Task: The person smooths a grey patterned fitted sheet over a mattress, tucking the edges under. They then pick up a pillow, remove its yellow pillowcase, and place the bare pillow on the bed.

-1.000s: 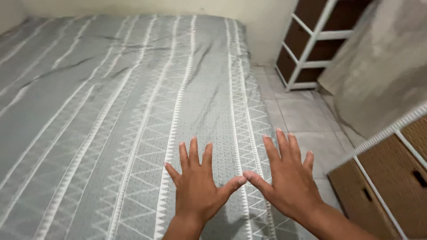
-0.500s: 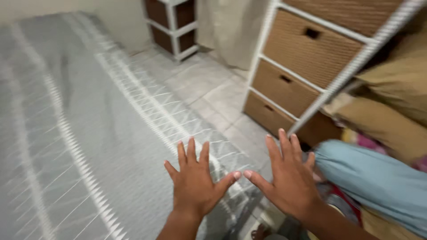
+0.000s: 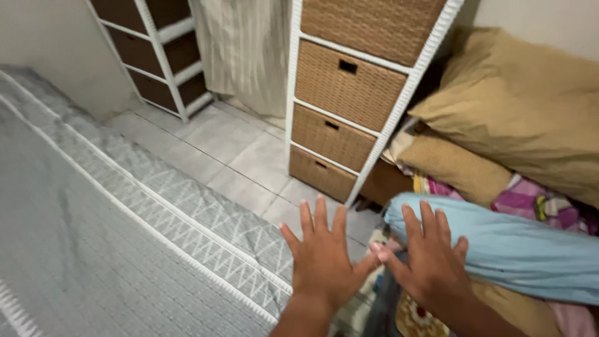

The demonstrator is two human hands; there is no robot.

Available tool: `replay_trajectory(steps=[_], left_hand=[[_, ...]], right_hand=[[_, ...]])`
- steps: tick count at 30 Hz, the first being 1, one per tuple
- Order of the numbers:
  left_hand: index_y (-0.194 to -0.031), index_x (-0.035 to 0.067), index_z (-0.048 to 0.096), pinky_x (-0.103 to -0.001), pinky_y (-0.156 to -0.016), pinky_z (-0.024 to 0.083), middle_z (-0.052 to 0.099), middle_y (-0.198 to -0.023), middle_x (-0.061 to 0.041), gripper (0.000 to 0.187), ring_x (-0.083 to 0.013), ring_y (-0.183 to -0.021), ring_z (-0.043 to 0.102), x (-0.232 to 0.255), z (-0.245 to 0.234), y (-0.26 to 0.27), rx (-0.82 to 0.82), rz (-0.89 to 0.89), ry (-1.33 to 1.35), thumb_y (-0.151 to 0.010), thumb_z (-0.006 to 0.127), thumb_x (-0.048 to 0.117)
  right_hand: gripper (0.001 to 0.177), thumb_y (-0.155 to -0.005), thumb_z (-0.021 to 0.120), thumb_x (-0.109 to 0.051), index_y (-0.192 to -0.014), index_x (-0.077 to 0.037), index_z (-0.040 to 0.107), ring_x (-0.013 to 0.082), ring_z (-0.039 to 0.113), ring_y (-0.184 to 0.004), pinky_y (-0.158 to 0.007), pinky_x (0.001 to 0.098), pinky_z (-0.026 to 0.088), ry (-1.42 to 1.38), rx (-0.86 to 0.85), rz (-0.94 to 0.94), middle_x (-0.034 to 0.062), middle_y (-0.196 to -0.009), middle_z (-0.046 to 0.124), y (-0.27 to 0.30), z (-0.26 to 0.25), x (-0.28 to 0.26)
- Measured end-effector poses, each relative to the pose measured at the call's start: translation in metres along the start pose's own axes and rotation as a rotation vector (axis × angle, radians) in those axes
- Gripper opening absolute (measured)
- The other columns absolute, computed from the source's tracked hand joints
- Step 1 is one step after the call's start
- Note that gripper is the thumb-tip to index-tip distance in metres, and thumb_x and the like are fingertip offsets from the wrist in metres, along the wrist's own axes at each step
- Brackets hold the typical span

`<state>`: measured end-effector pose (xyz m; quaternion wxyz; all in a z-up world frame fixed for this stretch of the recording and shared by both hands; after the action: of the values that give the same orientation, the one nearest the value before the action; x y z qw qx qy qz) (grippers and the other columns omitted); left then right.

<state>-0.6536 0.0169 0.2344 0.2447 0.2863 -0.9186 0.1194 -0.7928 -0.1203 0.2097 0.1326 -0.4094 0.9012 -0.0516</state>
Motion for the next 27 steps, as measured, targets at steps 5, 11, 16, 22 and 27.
replay_trajectory(steps=[5, 11, 16, 22, 27], left_hand=[[-0.157, 0.007, 0.033, -0.076, -0.110, -0.001, 0.011, -0.168, -0.024, 0.117, -0.0450, -0.152, -0.001, 0.017, 0.004, -0.023, -0.132, -0.006, 0.029, -0.071, 0.067, 0.080], [-0.155, 0.011, 0.035, -0.076, -0.113, 0.000, 0.013, -0.166, -0.021, 0.106, -0.0429, -0.154, -0.001, 0.054, 0.026, -0.054, -0.223, 0.003, 0.019, -0.074, 0.067, 0.072], [-0.153, 0.010, 0.035, -0.079, -0.112, 0.000, 0.012, -0.165, -0.023, 0.101, -0.0453, -0.153, -0.002, 0.069, 0.052, -0.099, -0.236, 0.027, -0.042, -0.080, 0.059, 0.076], [-0.159, 0.014, 0.028, -0.078, -0.111, 0.000, 0.010, -0.168, -0.021, 0.110, -0.0442, -0.152, -0.002, 0.109, 0.080, -0.171, -0.289, 0.133, -0.158, -0.077, 0.055, 0.082], [-0.157, 0.013, 0.025, -0.075, -0.115, 0.000, 0.007, -0.167, -0.019, 0.119, -0.0421, -0.154, -0.003, 0.152, 0.097, -0.220, -0.442, 0.137, -0.186, -0.071, 0.060, 0.087]], right_hand=[[0.096, -0.078, 0.063, -0.062, -0.155, -0.012, 0.036, 0.0474, 0.024, -0.145, -0.096, 0.0822, 0.026, 0.050, 0.053, 0.073, 0.0238, -0.162, 0.027, 0.008, -0.008, 0.019], [0.099, -0.075, 0.064, -0.066, -0.153, -0.011, 0.037, 0.0453, 0.027, -0.144, -0.097, 0.0806, 0.027, 0.146, 0.045, 0.196, 0.0227, -0.161, 0.029, -0.010, -0.004, 0.061], [0.094, -0.077, 0.060, -0.069, -0.148, -0.011, 0.039, 0.0414, 0.029, -0.147, -0.101, 0.0785, 0.028, 0.097, 0.095, 0.255, 0.0217, -0.159, 0.030, -0.041, 0.012, 0.093], [0.103, -0.077, 0.058, -0.075, -0.153, -0.009, 0.035, 0.0419, 0.020, -0.148, -0.098, 0.0804, 0.024, 0.079, 0.036, 0.375, 0.0222, -0.163, 0.023, -0.082, 0.010, 0.152], [0.106, -0.077, 0.055, -0.076, -0.157, -0.010, 0.029, 0.0431, 0.019, -0.150, -0.099, 0.0806, 0.026, 0.123, 0.023, 0.508, 0.0191, -0.163, 0.022, -0.079, -0.001, 0.208]])
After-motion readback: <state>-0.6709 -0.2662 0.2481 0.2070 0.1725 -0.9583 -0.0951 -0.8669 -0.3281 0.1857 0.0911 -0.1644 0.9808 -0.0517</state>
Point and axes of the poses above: each hand's wrist, its own y-axis away from the middle knuckle, its own z-axis out of the palm, x = y × z, the point moved 2 cm from there along -y, towards the middle knuckle
